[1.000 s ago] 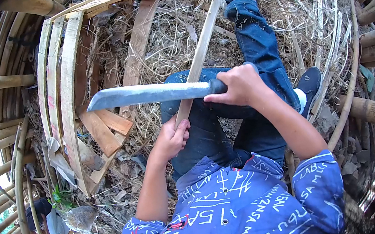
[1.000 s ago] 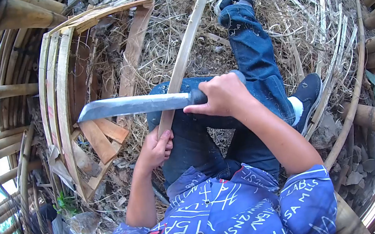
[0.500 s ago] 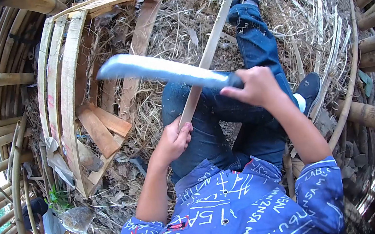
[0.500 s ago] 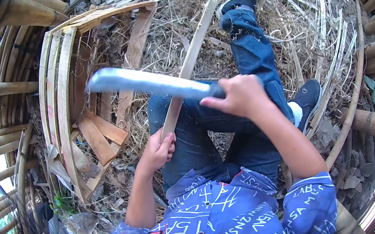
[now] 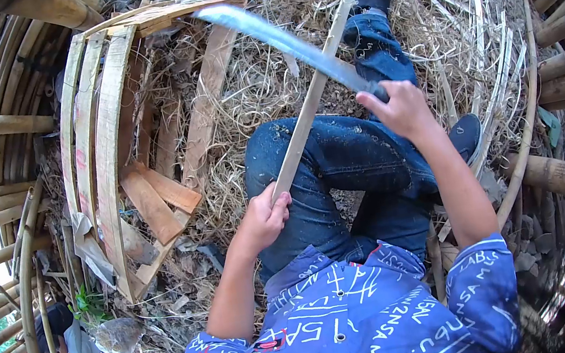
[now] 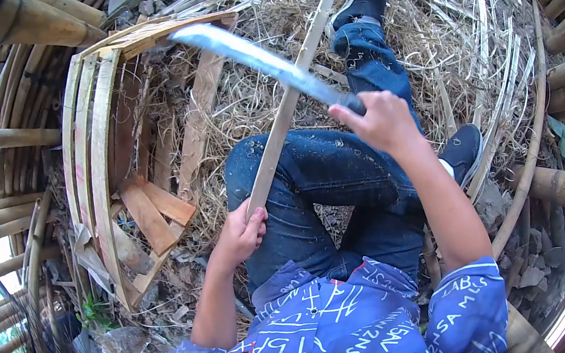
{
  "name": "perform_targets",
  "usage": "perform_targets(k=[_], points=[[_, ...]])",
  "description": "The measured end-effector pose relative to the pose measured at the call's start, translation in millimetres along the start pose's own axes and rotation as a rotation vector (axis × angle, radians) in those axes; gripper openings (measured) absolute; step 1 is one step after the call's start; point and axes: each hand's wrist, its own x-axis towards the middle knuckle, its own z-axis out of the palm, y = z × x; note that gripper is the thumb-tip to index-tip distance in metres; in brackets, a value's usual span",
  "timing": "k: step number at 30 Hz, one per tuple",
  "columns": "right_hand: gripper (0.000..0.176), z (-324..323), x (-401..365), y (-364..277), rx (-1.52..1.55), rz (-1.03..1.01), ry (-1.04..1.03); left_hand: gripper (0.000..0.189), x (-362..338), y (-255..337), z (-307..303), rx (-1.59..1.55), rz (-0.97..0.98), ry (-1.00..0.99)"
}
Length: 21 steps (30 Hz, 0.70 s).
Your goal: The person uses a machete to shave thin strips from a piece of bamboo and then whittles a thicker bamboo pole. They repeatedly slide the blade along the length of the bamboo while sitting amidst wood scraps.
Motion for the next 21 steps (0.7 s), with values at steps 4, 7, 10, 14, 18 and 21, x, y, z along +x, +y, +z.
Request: perform_targets(k=[4, 7, 10, 14, 18, 21], points=[[0.070, 24.3, -35.1, -38.2, -0.130, -0.263, -0.143, 0.022, -1.1, -4.9, 4.5, 0.091, 0.075, 0.050], [0.071, 31.6, -38.4, -50.7, -0.187, -0.338, -0.180, 0.022, -3.2, -8.7, 2.9, 0.093, 0.039, 0.057], [0.073, 26.0, -25.4, -44.0, -0.217, -0.315, -0.158, 0.022, -1.4, -9.9, 4.2, 0.060, 0.061, 0.069], [0.071, 10.3, -3.4, -10.1, -0.033, -0.023, -0.009, 0.022, -1.8, -3.4, 3.0, 0.070, 0.042, 0.054], [0.066, -10.3, 14.2, 24.7, -0.149, 0.083, 0.054, 0.021, -1.4, -2.0, 2.4, 0.133, 0.102, 0.031], [0.065, -7.7, -11.7, -10.2, -0.010, 0.010, -0.045, 0.021, 2.2, -2.8, 4.2, 0.098, 0.120, 0.015]])
